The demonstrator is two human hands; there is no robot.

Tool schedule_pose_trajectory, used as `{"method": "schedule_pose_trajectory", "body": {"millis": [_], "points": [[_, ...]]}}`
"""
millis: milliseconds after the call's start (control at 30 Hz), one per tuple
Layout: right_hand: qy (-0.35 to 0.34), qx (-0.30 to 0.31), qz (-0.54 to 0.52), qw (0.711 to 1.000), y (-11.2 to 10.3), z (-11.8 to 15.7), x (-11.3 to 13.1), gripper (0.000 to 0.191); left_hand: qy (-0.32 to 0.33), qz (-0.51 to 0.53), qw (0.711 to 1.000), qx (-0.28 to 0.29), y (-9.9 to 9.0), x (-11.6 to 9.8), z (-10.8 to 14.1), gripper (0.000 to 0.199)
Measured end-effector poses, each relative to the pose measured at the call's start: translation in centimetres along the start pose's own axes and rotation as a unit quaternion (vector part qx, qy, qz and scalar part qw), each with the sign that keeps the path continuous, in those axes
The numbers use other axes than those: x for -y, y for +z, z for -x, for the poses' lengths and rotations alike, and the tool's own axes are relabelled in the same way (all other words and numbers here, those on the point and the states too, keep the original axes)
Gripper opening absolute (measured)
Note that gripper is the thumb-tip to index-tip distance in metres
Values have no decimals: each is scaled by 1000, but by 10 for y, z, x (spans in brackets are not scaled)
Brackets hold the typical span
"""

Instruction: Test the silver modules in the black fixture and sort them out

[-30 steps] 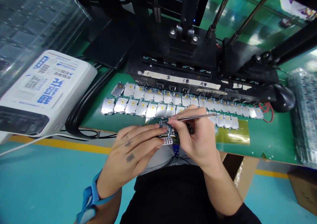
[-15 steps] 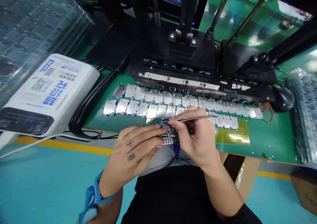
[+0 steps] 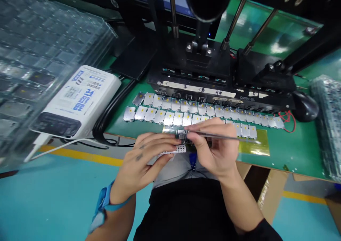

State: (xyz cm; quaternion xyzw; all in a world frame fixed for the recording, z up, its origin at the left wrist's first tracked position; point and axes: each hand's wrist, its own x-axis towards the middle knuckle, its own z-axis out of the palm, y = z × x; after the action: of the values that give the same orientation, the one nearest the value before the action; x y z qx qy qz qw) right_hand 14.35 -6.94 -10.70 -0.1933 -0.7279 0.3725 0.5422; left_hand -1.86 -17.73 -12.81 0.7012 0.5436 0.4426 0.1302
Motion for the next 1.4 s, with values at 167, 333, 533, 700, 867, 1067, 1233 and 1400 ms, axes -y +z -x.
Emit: {"method": "schedule_pose_trajectory", "body": {"millis": [167,333,533,700,867,1067,1233,1400], "points": [[12,-41,-116,992,7,10,26,28,-20,71,996,-49,-3,-5,1,15],[22,-50,-176,983,9,24,35,30,-45,120,987,-92,3,-18,2,18],[25,-69,-172,982,2,28,37,29,-40,123,987,-96,9,-33,-1,17],[33,-74,-161,984,-5,30,39,28,-33,109,989,-93,12,-38,-4,13],[28,-67,-153,986,-9,32,39,27,-35,99,991,-84,15,-41,-4,13],[51,-88,-170,980,-15,27,32,20,-44,70,994,-71,17,-38,-4,17],[120,-87,-46,988,-24,10,8,17,12,-25,999,-21,17,-23,-10,18],[154,-25,1,988,-22,2,-11,17,74,-93,993,14,22,-10,-12,18]]}}
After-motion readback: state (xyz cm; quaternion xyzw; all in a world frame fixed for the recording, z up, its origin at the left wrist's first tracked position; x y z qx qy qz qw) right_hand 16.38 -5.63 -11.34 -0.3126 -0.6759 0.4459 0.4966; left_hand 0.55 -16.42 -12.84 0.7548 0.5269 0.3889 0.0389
